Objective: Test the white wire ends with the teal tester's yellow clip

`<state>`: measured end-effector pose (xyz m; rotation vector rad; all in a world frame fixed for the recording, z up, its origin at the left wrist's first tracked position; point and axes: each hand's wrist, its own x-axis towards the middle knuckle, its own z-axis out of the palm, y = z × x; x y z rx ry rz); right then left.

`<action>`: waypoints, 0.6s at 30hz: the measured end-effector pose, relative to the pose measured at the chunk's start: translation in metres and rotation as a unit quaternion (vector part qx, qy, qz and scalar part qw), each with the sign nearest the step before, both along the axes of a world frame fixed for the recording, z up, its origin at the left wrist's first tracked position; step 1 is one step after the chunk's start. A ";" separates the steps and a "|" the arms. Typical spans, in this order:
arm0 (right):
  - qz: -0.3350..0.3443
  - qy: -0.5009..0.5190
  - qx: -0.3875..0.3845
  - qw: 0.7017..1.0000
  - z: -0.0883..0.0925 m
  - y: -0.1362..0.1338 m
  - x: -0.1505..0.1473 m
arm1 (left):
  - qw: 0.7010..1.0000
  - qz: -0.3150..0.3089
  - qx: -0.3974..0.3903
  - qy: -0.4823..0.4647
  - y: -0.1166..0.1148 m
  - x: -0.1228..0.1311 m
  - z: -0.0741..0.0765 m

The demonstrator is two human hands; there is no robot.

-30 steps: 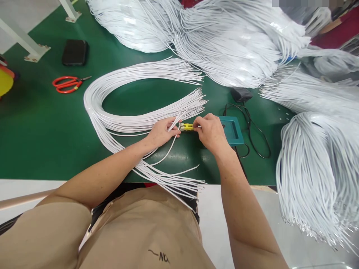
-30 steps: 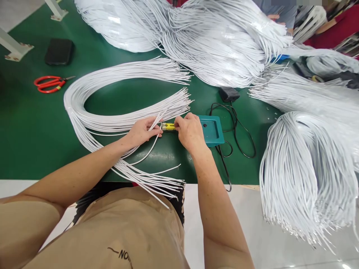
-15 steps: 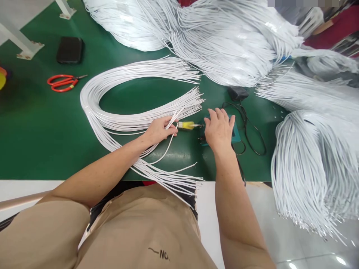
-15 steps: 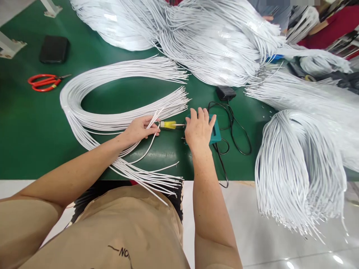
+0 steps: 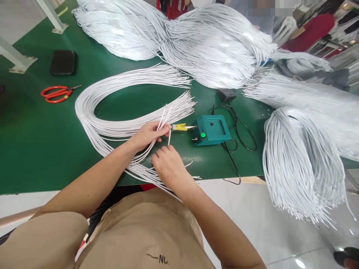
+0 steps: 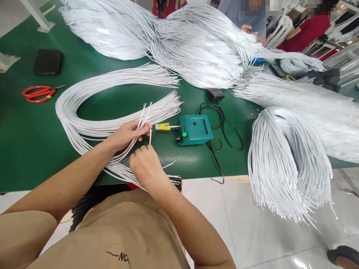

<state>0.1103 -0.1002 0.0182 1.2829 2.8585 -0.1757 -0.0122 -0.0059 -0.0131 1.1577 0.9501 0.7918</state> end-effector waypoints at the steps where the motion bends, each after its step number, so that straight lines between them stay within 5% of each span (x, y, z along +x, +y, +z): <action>1: -0.022 -0.011 -0.034 0.999 0.002 -0.005 -0.002 | 1.000 0.003 -0.006 -0.009 -0.001 0.000 0.002; 6: -0.134 0.117 -0.174 0.969 0.025 0.006 0.016 | 0.997 -0.033 -0.024 -0.060 -0.004 0.000 0.005; 8: -0.263 0.277 -0.157 0.911 0.031 0.026 0.030 | 0.995 -0.041 -0.032 -0.079 -0.004 0.001 0.006; 11: -0.382 0.462 -0.158 0.785 0.030 0.054 0.045 | 0.995 -0.042 -0.023 -0.092 -0.006 0.002 0.007; 14: -0.379 0.567 -0.230 0.694 0.024 0.069 0.049 | 0.997 -0.050 -0.009 -0.063 -0.007 0.004 0.009; 18: -0.366 0.631 -0.235 0.642 0.018 0.070 0.043 | 0.998 -0.022 -0.022 -0.053 -0.009 0.007 0.011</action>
